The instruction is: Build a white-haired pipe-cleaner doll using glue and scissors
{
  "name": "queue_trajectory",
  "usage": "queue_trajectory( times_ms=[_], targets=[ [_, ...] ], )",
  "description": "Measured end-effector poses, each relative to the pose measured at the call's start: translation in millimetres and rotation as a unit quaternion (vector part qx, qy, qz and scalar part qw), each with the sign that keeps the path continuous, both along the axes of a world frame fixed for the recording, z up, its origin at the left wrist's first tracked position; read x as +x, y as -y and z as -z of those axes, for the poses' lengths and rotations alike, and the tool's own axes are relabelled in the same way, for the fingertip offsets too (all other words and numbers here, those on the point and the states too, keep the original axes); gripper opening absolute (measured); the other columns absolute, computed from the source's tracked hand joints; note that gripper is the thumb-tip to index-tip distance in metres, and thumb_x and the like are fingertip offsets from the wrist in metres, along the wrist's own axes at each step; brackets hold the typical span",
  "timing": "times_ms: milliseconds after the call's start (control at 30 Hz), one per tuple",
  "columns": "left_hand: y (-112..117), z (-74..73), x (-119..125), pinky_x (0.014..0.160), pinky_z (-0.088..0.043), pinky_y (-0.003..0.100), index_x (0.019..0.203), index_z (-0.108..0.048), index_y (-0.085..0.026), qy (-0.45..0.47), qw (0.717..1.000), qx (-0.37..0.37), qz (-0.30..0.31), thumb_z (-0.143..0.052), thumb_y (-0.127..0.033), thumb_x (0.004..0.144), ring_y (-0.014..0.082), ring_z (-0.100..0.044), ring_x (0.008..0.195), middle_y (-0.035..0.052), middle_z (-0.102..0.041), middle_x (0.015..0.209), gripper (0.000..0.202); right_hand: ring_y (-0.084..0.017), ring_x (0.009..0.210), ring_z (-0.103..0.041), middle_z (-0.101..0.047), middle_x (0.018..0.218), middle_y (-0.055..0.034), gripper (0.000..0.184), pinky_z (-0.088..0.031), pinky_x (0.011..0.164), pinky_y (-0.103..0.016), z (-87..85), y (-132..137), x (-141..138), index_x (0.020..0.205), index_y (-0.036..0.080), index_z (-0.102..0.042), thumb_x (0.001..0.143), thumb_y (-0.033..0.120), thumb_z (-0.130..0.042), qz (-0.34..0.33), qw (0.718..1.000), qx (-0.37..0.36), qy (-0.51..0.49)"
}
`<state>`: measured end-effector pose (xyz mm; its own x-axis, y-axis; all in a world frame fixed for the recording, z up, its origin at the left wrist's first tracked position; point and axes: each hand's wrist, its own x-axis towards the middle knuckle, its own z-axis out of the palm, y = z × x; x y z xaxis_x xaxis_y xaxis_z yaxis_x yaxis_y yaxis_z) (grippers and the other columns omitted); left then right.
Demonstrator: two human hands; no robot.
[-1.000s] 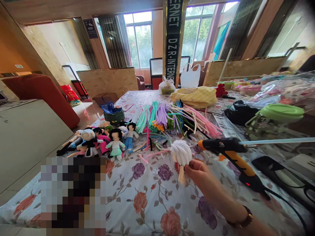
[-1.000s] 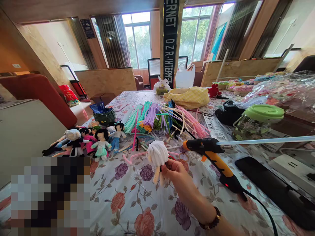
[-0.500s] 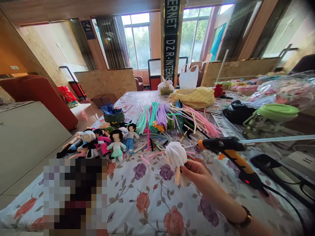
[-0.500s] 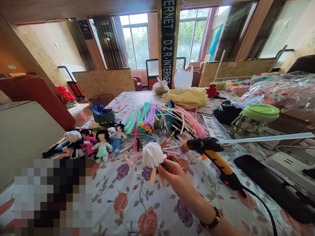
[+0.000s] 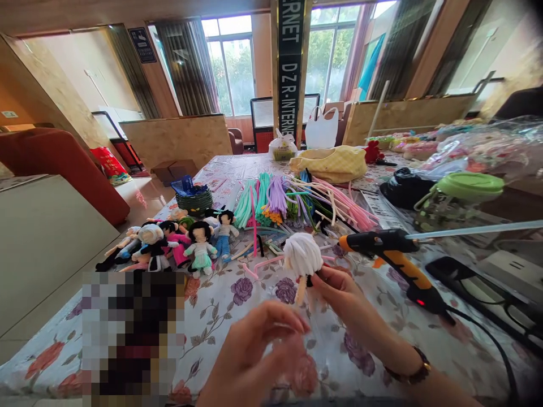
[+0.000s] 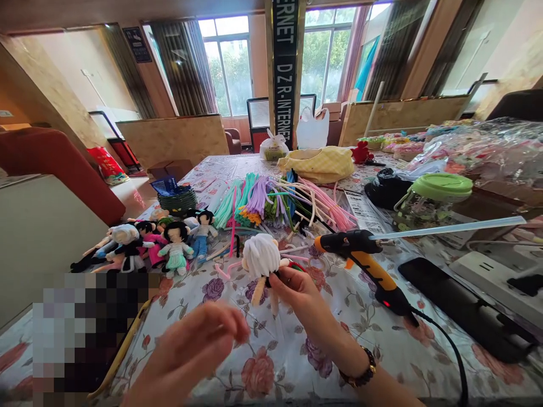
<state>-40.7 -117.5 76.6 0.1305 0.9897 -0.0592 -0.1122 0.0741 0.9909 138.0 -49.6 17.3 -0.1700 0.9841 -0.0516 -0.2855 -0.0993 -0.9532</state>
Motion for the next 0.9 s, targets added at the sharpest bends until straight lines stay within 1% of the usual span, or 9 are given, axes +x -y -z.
queue_trajectory(
  times_ms=[67,167,367,433,500,633,733,833,900],
  targets=[
    [-24,5.1,1,0.077,-0.048,0.028,0.079,-0.063,-0.020,-0.056,0.994,-0.008,0.089,-0.067,-0.038,0.074,0.0171,-0.059,0.083,0.0045,-0.063,0.087,0.019,-0.012,0.058,-0.054,-0.067,0.076,-0.0038,0.044,-0.041,0.055,-0.023,-1.0,2,-2,0.103,0.018,-0.070,0.075,0.051,-0.066,-0.014,1.000,-0.017,-0.002],
    [-50,20.9,1,0.078,-0.048,0.029,0.090,-0.057,-0.019,-0.085,0.993,-0.022,0.084,-0.067,-0.037,0.075,0.0171,-0.058,0.090,0.0044,-0.060,0.096,0.025,-0.012,0.057,-0.054,-0.068,0.077,-0.0037,0.041,-0.043,0.057,-0.024,0.4,5,-6,0.099,0.018,-0.072,0.073,0.049,-0.069,-0.010,1.000,0.000,-0.004],
    [-59,52.0,16,0.089,-0.047,0.038,0.117,-0.054,-0.022,-0.084,0.983,0.031,0.162,-0.079,-0.024,0.060,0.0242,-0.058,0.102,0.0086,-0.061,0.115,0.062,-0.017,0.070,-0.061,-0.070,0.074,-0.0037,0.034,-0.047,0.065,-0.026,9.6,7,-15,0.086,0.018,-0.075,0.070,0.048,-0.072,0.023,0.999,0.031,0.026],
    [-59,58.9,23,0.090,-0.046,0.040,0.115,-0.058,-0.022,-0.089,0.982,0.049,0.162,-0.077,-0.024,0.062,0.0263,-0.058,0.104,0.0074,-0.064,0.112,0.056,-0.017,0.071,-0.062,-0.070,0.075,-0.0035,0.033,-0.048,0.066,-0.026,10.8,8,-17,0.090,0.018,-0.074,0.073,0.046,-0.070,0.027,0.997,0.047,0.051],
    [-62,63.0,29,0.086,-0.048,0.040,0.106,-0.064,-0.020,-0.068,0.982,0.051,0.169,-0.069,-0.028,0.072,0.0263,-0.060,0.098,0.0069,-0.068,0.101,0.035,-0.018,0.076,-0.064,-0.070,0.079,-0.0040,0.032,-0.050,0.071,-0.028,8.7,8,-19,0.095,0.018,-0.073,0.077,0.045,-0.066,0.027,0.994,0.076,0.076],
    [-69,63.2,37,0.078,-0.049,0.035,0.094,-0.068,-0.018,-0.030,0.991,0.041,0.123,-0.059,-0.032,0.079,0.0217,-0.061,0.085,0.0045,-0.069,0.086,0.023,-0.023,0.103,-0.060,-0.066,0.108,-0.0083,0.029,-0.049,0.087,-0.034,-3.5,6,-19,0.099,0.020,-0.071,0.083,0.040,-0.059,0.037,0.973,0.172,0.151],
    [-74,61.5,40,0.072,-0.050,0.032,0.091,-0.067,-0.016,0.002,0.995,0.028,0.094,-0.062,-0.033,0.076,0.0199,-0.061,0.080,0.0043,-0.068,0.082,0.023,-0.028,0.113,-0.054,-0.063,0.116,-0.0108,0.024,-0.043,0.096,-0.044,-13.7,6,-14,0.100,0.019,-0.070,0.083,0.032,-0.058,0.090,0.902,0.243,0.345],
    [-77,61.8,40,0.065,-0.051,0.030,0.088,-0.065,-0.015,0.037,0.996,-0.014,0.081,-0.063,-0.037,0.074,0.0182,-0.061,0.071,0.0040,-0.066,0.075,0.026,-0.032,0.097,-0.059,-0.069,0.096,-0.0138,0.022,-0.045,0.085,-0.052,-22.9,13,-10,0.095,0.015,-0.070,0.084,0.030,-0.059,0.138,0.787,0.260,0.543],
    [-79,62.5,40,0.064,-0.051,0.031,0.084,-0.063,-0.015,0.041,0.997,-0.014,0.069,-0.065,-0.038,0.072,0.0185,-0.060,0.070,0.0044,-0.065,0.074,0.026,-0.030,0.086,-0.061,-0.070,0.088,-0.0126,0.020,-0.048,0.077,-0.049,-29.3,22,-14,0.095,0.015,-0.069,0.086,0.028,-0.056,0.170,0.736,0.296,0.585]
  ],
)
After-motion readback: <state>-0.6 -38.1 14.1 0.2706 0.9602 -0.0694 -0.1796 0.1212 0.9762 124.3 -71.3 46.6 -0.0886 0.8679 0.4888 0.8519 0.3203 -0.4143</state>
